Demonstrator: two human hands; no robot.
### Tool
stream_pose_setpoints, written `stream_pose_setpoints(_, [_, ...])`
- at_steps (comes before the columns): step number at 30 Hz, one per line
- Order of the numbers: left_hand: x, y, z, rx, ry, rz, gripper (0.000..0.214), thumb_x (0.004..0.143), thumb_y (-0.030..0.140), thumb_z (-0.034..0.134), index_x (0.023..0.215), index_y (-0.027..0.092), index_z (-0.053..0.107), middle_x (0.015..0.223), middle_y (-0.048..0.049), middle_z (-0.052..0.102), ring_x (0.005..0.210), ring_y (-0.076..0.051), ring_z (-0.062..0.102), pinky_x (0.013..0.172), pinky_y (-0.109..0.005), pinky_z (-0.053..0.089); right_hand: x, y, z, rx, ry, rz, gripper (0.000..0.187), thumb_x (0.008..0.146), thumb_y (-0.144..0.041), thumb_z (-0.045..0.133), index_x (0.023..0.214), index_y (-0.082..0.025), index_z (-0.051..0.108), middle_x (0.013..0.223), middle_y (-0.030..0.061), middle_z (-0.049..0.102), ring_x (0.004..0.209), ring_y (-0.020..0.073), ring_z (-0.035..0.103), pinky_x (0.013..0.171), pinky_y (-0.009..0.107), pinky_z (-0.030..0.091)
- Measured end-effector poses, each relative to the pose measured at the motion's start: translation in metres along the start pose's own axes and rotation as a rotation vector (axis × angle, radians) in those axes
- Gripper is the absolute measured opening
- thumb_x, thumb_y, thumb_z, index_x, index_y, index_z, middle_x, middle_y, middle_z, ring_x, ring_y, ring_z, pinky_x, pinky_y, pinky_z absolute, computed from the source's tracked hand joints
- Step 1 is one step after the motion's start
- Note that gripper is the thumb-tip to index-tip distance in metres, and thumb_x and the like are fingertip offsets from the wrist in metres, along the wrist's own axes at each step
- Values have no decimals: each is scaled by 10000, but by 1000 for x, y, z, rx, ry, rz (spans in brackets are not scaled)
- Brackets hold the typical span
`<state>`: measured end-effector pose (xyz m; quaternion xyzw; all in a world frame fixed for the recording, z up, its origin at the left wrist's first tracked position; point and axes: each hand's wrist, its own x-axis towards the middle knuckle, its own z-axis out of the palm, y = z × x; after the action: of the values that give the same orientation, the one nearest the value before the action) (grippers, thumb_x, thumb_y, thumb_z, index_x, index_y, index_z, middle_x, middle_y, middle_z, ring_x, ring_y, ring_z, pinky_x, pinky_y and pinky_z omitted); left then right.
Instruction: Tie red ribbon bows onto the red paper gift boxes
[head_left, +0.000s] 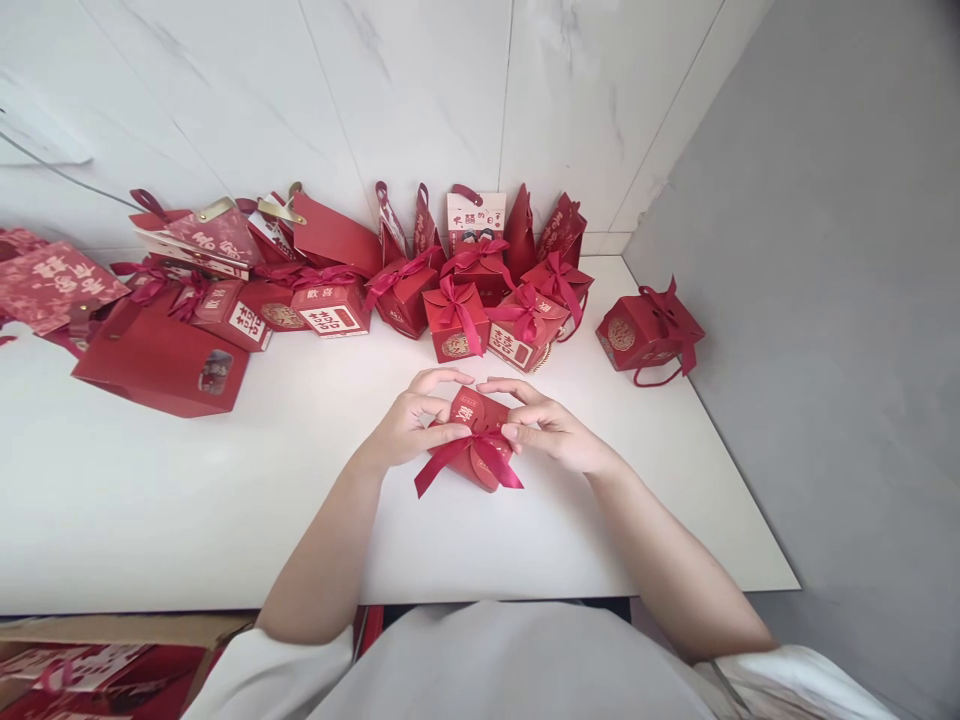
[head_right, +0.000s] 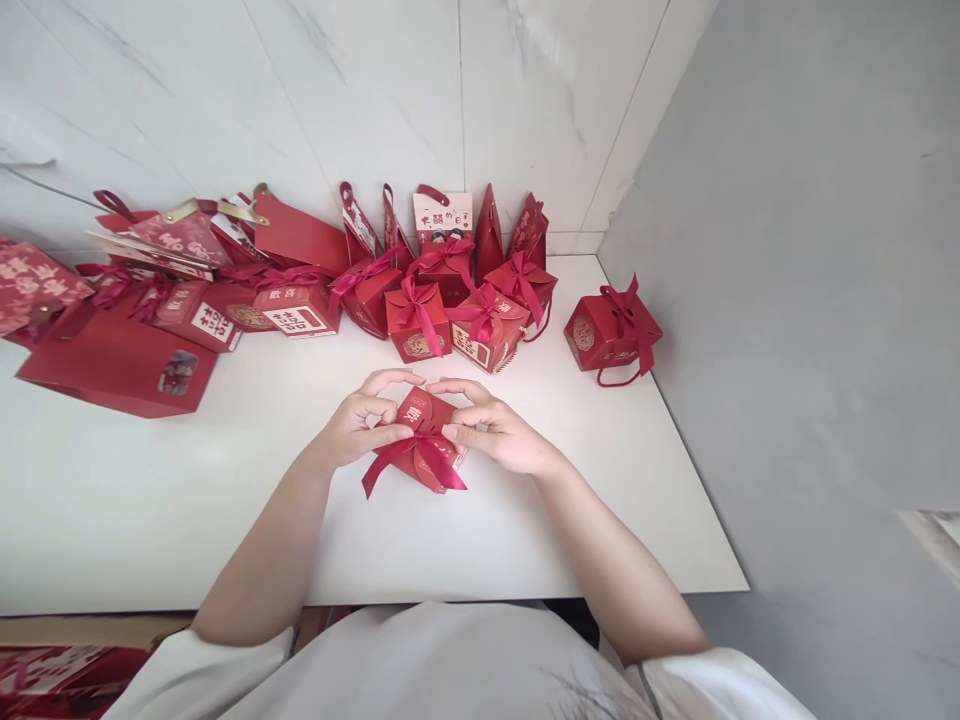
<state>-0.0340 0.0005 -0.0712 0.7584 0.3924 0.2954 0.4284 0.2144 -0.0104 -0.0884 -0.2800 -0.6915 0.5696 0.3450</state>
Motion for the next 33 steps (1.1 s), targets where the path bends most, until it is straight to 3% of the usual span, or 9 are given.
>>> stream_pose_setpoints(6, [1,-6,-1,-58,-69,-10,466,819,405,681,507,168,429,1318,-77,533,1213,-263,519,1081,-404,392,0,-1,-2,-52,3,-22,380,929,-452,582,662,-203,688,1385,50,509,1263,262,515,1004,450,494])
stream_pose_setpoints(10, [3,-3,8,-116,7,-59,468,871,440,605,520,164,465,1298,-88,543,1161,-242,563,1049,-384,418,1,0,1,-44,35,5,340,937,-459,565,734,-212,681,1369,56,522,1263,251,522,1007,433,485])
stream_pose_setpoints(13, [3,0,12,-107,35,-71,456,814,416,684,523,163,439,1312,-87,547,1170,-249,569,1070,-397,403,1,-1,5,-100,231,-29,199,953,-429,549,956,-255,644,1374,58,529,1296,238,494,1055,452,429])
stream_pose_setpoints(16, [3,0,12,-114,13,-82,415,775,399,729,548,164,472,1339,-90,536,1200,-256,562,1089,-410,393,-3,-8,15,-349,398,-182,136,945,-355,571,1039,-265,611,1261,77,575,1213,233,534,1061,460,402])
stream_pose_setpoints(19, [3,-1,11,-130,13,-86,399,755,404,748,548,166,504,1324,-92,552,1224,-267,546,1102,-415,387,-9,-16,37,-728,349,-405,113,911,-311,619,1016,-272,636,976,51,633,964,220,590,1015,462,410])
stream_pose_setpoints(21, [3,-2,11,-132,17,-106,387,747,417,754,554,167,530,1322,-88,556,1246,-278,530,1104,-414,389,-13,-17,59,-946,260,-520,119,923,-292,604,1035,-281,642,911,31,649,870,199,576,1011,440,393])
stream_pose_setpoints(24, [3,0,11,-130,11,-139,346,737,426,761,592,167,584,1343,-88,541,1259,-288,522,1105,-410,392,-14,-11,90,-1182,268,-527,247,942,-140,528,1137,-253,629,891,29,665,822,187,549,1012,411,364])
stream_pose_setpoints(28, [2,1,12,-138,13,-160,320,727,410,771,609,164,604,1349,-89,536,1239,-293,538,1098,-411,399,-10,5,106,-1230,367,-422,275,932,-97,522,1147,-231,627,824,39,648,812,202,554,869,395,396])
stream_pose_setpoints(33, [2,-1,12,-148,22,-165,279,730,420,769,666,173,656,1352,-94,539,1242,-299,539,1105,-429,395,-11,17,99,-1206,307,-545,251,958,-109,502,1054,-287,652,766,-19,666,723,151,556,817,362,409])
